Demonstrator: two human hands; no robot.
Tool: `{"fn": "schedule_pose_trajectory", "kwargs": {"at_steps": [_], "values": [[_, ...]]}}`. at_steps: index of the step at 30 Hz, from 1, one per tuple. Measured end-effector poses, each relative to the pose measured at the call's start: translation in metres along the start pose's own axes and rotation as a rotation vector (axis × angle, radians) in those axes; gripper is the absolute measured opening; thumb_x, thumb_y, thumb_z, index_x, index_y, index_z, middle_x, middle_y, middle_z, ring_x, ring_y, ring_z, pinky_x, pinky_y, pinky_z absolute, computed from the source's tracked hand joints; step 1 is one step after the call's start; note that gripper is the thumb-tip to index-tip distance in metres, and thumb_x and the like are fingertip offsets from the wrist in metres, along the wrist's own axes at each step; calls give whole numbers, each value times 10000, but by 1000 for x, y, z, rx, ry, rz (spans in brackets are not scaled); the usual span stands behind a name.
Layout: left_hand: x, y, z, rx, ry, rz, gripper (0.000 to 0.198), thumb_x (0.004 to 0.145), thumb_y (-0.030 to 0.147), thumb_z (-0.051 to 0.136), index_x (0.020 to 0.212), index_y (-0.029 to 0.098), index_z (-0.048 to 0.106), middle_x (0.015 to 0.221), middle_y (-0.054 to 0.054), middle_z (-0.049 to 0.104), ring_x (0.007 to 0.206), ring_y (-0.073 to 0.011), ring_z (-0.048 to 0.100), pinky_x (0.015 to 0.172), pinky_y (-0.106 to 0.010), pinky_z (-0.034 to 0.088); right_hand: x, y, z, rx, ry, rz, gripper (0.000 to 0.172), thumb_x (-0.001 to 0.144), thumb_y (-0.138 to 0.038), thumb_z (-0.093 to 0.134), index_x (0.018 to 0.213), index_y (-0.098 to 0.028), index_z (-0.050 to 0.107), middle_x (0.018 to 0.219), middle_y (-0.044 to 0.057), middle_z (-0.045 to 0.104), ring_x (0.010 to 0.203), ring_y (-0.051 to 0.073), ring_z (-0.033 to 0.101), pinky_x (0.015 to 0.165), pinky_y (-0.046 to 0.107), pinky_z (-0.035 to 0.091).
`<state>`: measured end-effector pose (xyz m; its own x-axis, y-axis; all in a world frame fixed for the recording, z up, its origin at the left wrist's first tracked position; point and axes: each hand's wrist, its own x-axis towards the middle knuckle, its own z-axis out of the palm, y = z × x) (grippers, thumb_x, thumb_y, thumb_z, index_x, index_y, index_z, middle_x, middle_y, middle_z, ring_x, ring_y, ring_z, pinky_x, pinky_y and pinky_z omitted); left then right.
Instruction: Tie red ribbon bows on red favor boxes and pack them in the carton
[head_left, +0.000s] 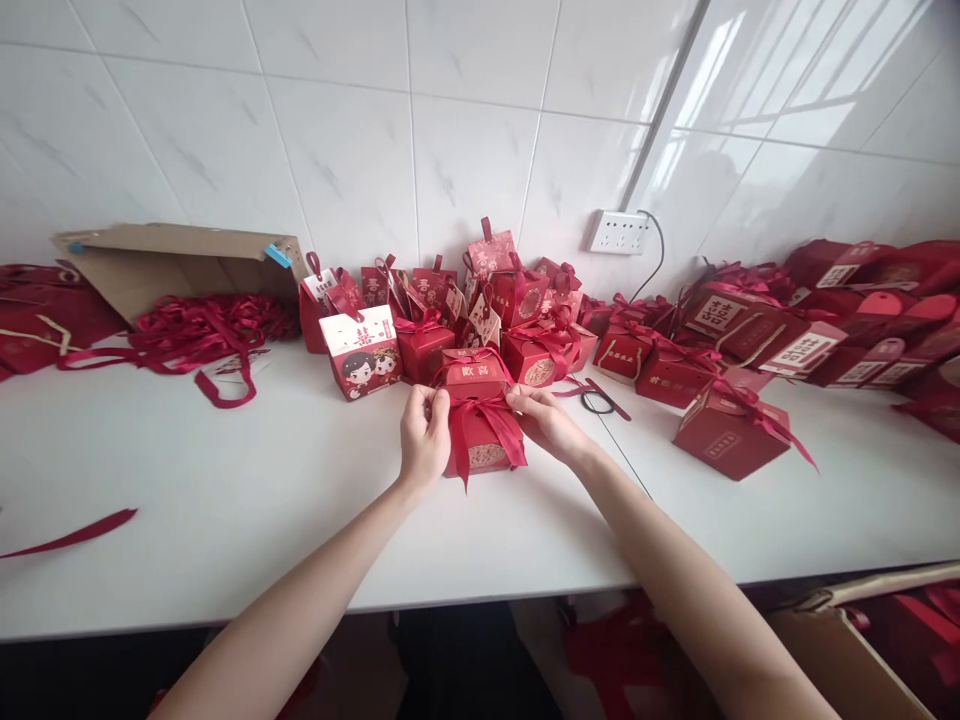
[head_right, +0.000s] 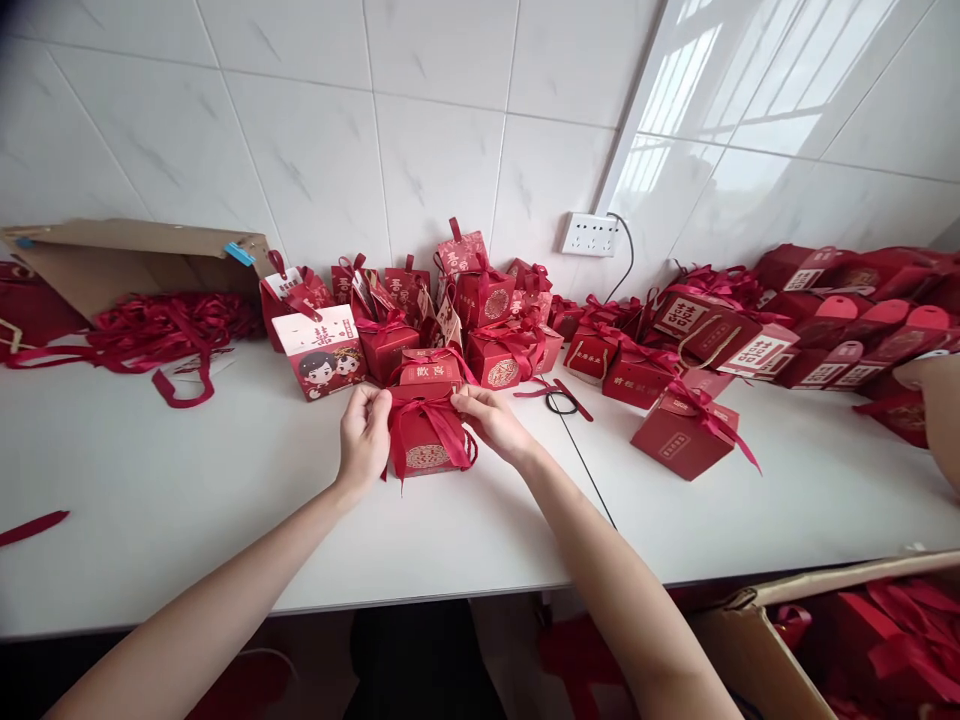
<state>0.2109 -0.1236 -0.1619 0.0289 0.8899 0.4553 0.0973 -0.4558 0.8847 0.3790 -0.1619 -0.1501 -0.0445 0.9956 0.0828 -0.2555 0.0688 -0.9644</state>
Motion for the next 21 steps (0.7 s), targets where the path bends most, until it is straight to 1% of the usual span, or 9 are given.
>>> {"fn": "schedule_pose_trajectory", "kwargs": {"at_steps": [3,6,9,13,16,18,19,21], "values": [[-1,-1,0,-2,-2,-16,239,873,333,413,668,224,360,627,28,441,615,-131,443,617,-227,408,1,0,-1,35,-27,15,376,645,-409,732,604,-177,439,607,-57,402,553,79,353,566,235,290],[-2,-2,0,-9,5,-50,234,859,353,420,670,224,373,625,31,444,613,-132,449,612,-227,409,2,2,-2,20,-32,17,379,645,-418,712,597,-182,420,604,-54,395,553,83,345,567,240,292],[1,-4,0,-37,-10,-93,248,827,358,454,639,219,369,597,41,399,576,-122,411,570,-221,383,4,4,-4,-15,-17,6,367,649,-413,707,599,-182,427,607,-53,404,564,86,357,582,241,302],[14,-9,-5,-126,-101,-198,306,760,358,523,567,207,339,535,52,326,502,-100,332,475,-221,296,4,4,-9,-79,-7,12,334,680,-423,700,620,-175,485,620,-41,448,591,98,400,620,252,331],[24,-10,-9,-174,-214,-280,350,763,446,522,568,205,359,523,42,380,497,-107,366,465,-230,303,4,3,-11,-92,11,4,360,711,-488,673,643,-173,514,640,-33,460,619,107,418,659,264,359],[27,-9,-11,-152,-299,-325,372,759,503,519,578,202,396,526,30,425,497,-117,391,462,-238,309,4,3,-11,-90,39,2,393,732,-541,642,654,-176,517,641,-31,461,624,110,422,677,274,377],[28,-7,-12,-136,-325,-333,386,751,517,528,573,202,395,522,30,423,492,-116,387,458,-239,301,4,3,-10,-101,53,5,405,739,-561,629,664,-176,524,648,-26,473,628,112,429,687,280,384],[27,-4,-13,-113,-336,-323,416,732,515,561,550,204,353,503,45,373,471,-100,341,447,-231,265,3,3,-9,-143,75,20,413,731,-573,632,684,-171,546,667,-12,506,640,120,449,702,290,393]]}}
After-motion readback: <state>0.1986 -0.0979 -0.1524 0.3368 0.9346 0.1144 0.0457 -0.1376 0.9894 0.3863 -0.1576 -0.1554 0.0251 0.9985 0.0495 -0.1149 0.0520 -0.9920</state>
